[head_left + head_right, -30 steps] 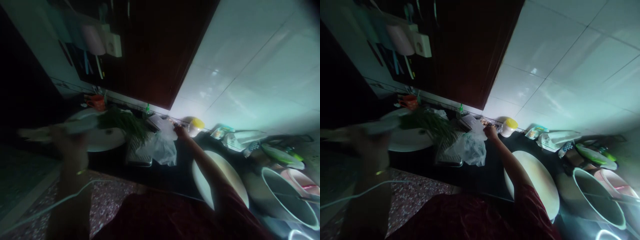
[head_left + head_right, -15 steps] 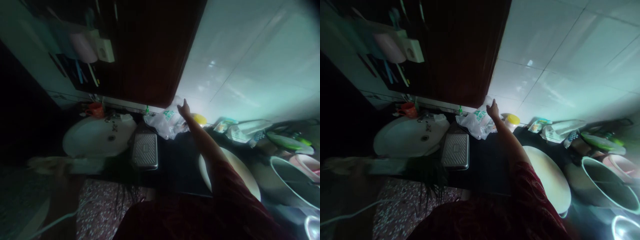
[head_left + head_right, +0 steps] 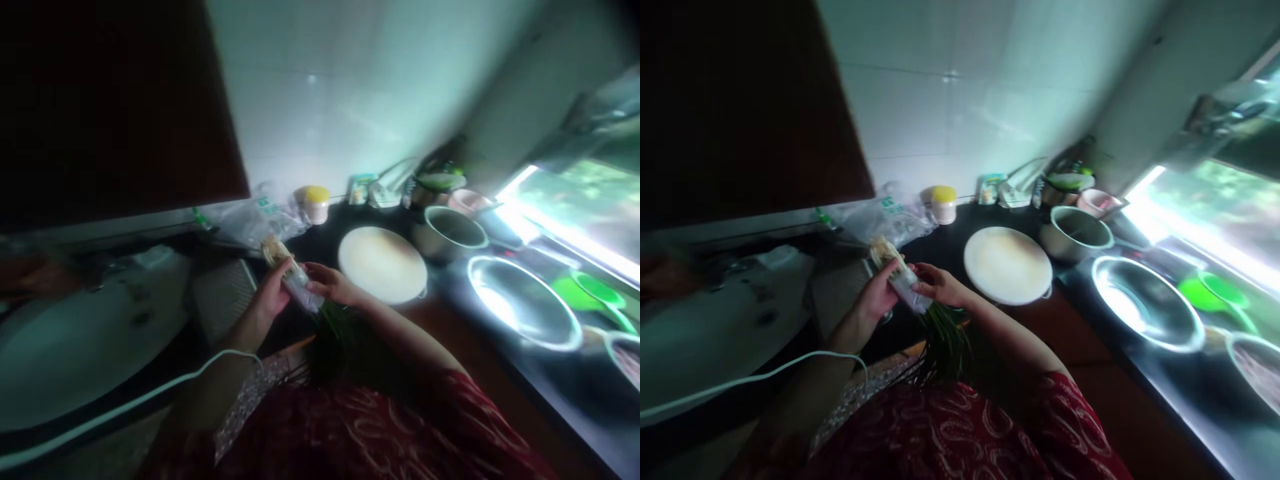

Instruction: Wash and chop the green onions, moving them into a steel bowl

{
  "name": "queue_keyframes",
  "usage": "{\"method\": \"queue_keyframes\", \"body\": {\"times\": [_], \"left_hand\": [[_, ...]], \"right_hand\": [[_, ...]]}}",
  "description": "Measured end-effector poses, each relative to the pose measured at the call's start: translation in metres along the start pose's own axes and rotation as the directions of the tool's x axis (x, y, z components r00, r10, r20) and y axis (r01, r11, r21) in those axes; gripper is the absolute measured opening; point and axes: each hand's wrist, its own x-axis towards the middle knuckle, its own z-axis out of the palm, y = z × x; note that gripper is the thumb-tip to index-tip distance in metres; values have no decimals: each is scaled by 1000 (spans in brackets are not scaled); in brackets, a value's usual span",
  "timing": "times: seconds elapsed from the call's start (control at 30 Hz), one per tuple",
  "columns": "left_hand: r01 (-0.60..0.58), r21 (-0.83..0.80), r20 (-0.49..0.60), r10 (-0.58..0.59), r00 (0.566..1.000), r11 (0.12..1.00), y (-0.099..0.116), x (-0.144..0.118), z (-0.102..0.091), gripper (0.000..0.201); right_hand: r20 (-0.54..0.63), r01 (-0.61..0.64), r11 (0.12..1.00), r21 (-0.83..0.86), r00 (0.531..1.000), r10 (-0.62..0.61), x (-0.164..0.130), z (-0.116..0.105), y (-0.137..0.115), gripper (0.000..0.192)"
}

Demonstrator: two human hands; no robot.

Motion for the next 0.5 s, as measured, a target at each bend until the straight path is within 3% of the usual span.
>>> {"method": "queue_keyframes", "body": {"times": [0.13,0.23,0.33,0.43,0.5], "left_hand": [[65,126,145,-84,986,990,-55,1,52,22],[95,226,295,-161,942,970,-110,-9,87,33],[90,347,454,-251,855,934,-176,-33,116,43],[98,492,569,-405,716,865,-252,-73,137,46],[122,547,618,-498,609,828,-303,-104,149,50]], "right_hand": [[-222,-58,989,138,971,88,-84,-36,18,65],[-461,-46,980,195,878,133,-155,-53,31,52],[-695,44,974,224,707,128,-228,-65,41,45],[-879,102,982,161,468,96,-305,-74,47,43],[-951,77,994,83,303,56,-356,-76,48,42]]}}
